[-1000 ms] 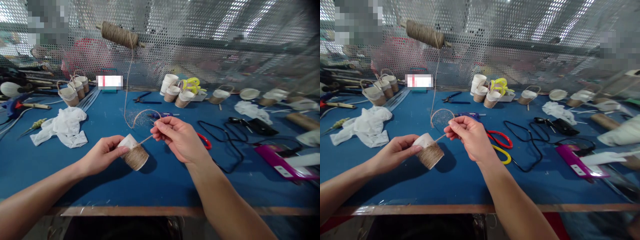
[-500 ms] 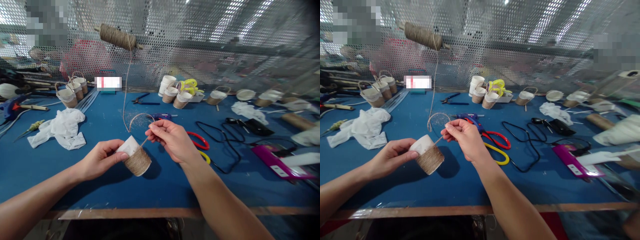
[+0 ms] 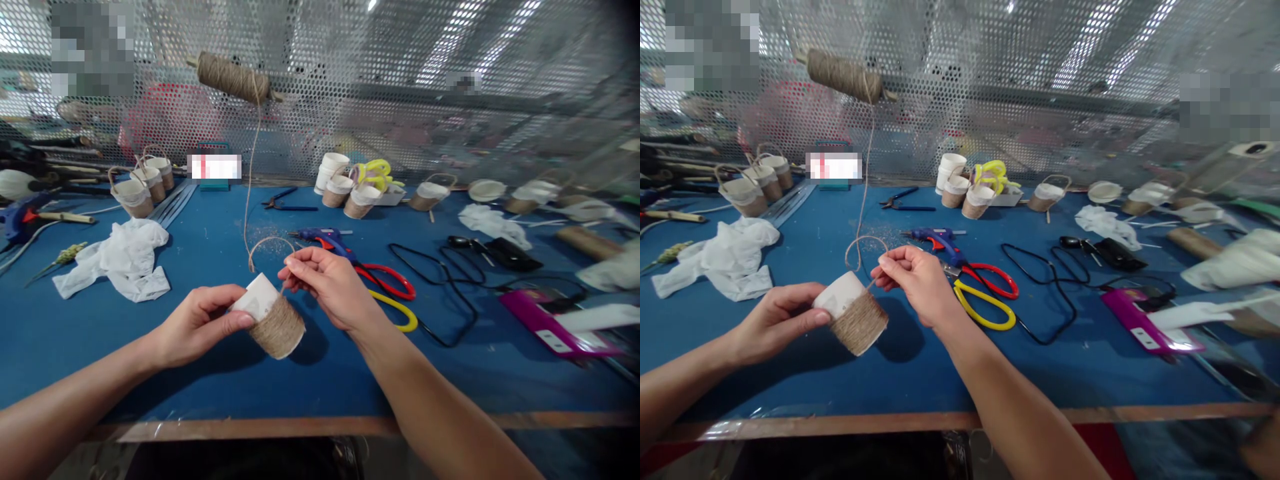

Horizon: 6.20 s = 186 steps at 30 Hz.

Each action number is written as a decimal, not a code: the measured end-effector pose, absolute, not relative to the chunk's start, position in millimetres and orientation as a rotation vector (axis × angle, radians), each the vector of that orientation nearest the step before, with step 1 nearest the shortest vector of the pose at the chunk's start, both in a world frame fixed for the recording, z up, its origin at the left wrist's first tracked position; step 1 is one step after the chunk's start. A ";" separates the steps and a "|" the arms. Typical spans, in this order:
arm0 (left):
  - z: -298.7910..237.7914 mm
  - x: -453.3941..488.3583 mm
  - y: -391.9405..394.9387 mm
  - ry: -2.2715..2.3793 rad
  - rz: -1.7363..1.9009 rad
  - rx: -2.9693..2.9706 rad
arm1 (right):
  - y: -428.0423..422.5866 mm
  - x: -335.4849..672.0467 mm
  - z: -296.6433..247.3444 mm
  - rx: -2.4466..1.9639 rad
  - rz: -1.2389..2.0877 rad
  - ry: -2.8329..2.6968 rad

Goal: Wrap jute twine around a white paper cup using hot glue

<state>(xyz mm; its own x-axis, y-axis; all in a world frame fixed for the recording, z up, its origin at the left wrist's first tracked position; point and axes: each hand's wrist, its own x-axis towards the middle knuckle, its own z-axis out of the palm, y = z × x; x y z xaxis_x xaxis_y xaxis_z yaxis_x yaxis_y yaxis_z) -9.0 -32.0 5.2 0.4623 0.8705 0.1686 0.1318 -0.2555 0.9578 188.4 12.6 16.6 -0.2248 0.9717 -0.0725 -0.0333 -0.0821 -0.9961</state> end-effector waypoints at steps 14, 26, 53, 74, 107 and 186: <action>2.8 -11.2 -33.0 0.864 0.954 1.656 | 12.3 181.1 7.5 -1.106 1.482 -1.364; 2.0 -6.8 -27.5 0.958 1.035 1.521 | 15.6 177.7 -5.7 -1.147 1.571 -1.348; -2.0 -6.7 -21.9 0.879 1.073 1.241 | 2.5 189.8 15.2 -0.935 0.645 -2.229; -4.5 -4.9 -24.2 0.897 1.073 1.169 | -1.8 185.5 16.4 -0.994 0.829 -2.247; -6.8 -9.9 -18.7 0.927 0.878 1.469 | 53.5 246.1 45.2 -1.648 0.855 -1.791; -12.7 -8.8 -15.6 1.006 0.859 1.686 | -16.1 237.2 48.1 -0.788 -0.421 -2.682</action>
